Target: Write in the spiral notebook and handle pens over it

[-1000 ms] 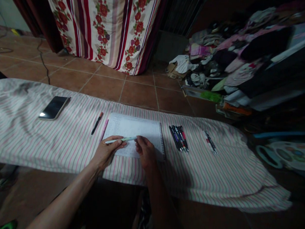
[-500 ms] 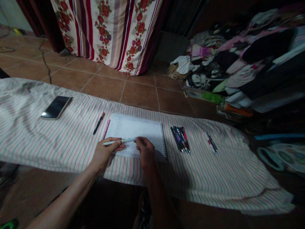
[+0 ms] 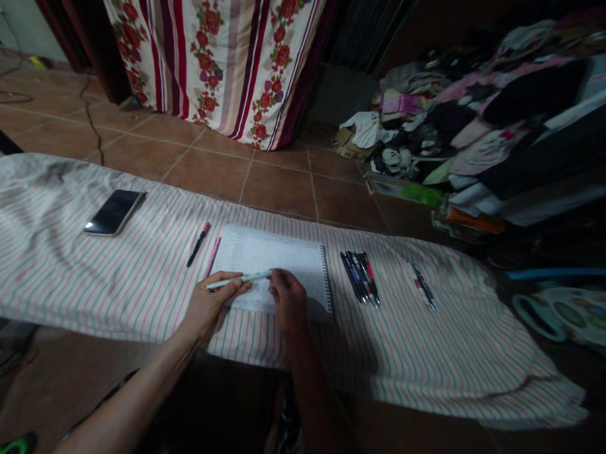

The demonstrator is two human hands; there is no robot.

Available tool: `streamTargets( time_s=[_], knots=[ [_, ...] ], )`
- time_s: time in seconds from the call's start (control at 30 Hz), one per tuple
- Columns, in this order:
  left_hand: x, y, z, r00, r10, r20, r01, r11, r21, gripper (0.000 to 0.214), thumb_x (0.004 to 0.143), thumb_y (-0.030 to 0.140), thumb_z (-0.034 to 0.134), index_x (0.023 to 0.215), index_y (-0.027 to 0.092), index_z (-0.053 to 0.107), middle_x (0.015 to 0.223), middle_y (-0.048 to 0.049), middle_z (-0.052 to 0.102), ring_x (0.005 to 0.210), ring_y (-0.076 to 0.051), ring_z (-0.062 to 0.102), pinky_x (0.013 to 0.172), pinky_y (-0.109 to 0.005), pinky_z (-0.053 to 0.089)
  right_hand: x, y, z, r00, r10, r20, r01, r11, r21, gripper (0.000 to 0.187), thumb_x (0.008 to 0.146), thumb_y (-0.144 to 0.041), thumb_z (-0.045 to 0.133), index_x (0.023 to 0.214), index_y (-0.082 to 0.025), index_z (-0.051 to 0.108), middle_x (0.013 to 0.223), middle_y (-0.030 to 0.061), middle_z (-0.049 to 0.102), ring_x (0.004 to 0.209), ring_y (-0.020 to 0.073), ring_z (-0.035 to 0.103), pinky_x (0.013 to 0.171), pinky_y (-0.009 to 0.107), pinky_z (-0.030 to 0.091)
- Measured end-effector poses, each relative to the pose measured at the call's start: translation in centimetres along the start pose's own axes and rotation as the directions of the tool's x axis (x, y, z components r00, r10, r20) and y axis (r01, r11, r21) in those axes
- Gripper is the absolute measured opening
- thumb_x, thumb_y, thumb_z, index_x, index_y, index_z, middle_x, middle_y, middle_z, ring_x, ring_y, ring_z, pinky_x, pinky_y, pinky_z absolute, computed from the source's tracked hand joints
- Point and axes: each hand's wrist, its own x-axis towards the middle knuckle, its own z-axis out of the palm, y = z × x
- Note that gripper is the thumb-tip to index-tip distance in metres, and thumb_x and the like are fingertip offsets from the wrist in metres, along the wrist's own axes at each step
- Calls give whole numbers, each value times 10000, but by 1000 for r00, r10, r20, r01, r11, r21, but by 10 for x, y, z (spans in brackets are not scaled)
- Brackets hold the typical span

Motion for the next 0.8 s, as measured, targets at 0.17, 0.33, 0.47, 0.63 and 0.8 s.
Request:
streamTargets(
  time_s=[0.17,0.33,0.47,0.63,0.8],
  knots=[
    [-1,4,-3,995,47,89,-60,987,152,320,612,268,756,869,105,657,751,-75,727,749,-178,685,800,-284,512,-3,-8,1,996,79,43,-85,986,146,264,590,-400,713,718,-177,656,613,-23,540,542,74,410,516,217,351],
    [-2,12,-5,983,11,185,-73,940,332,367,605,307,749,918,128,681,764,-73,728,739,-191,675,761,-299,516,-1,-8,-2,995,91,-34,-86,988,132,208,544,-333,731,666,-188,647,562,-43,506,519,72,387,496,217,337],
    [1,11,-8,977,32,209,-136,851,507,365,614,314,728,936,145,697,836,-73,724,779,-205,662,745,-302,513,1,-10,-5,992,115,-46,-108,984,144,231,518,-313,741,699,-189,671,557,-51,504,503,57,375,477,201,322],
    [7,-2,-14,940,200,276,-336,678,654,292,693,311,648,947,176,697,910,-63,712,828,-212,647,731,-286,506,-1,-11,-3,993,115,1,-114,986,124,240,550,-310,736,753,-188,699,560,-51,521,492,45,370,461,181,307],
    [7,-7,-18,848,298,439,-525,356,773,286,820,302,493,1036,202,653,947,-68,701,855,-202,637,772,-282,473,-2,-10,-2,994,106,42,-109,990,84,250,576,-334,719,784,-195,706,695,-17,620,538,62,438,510,196,371]
  ],
)
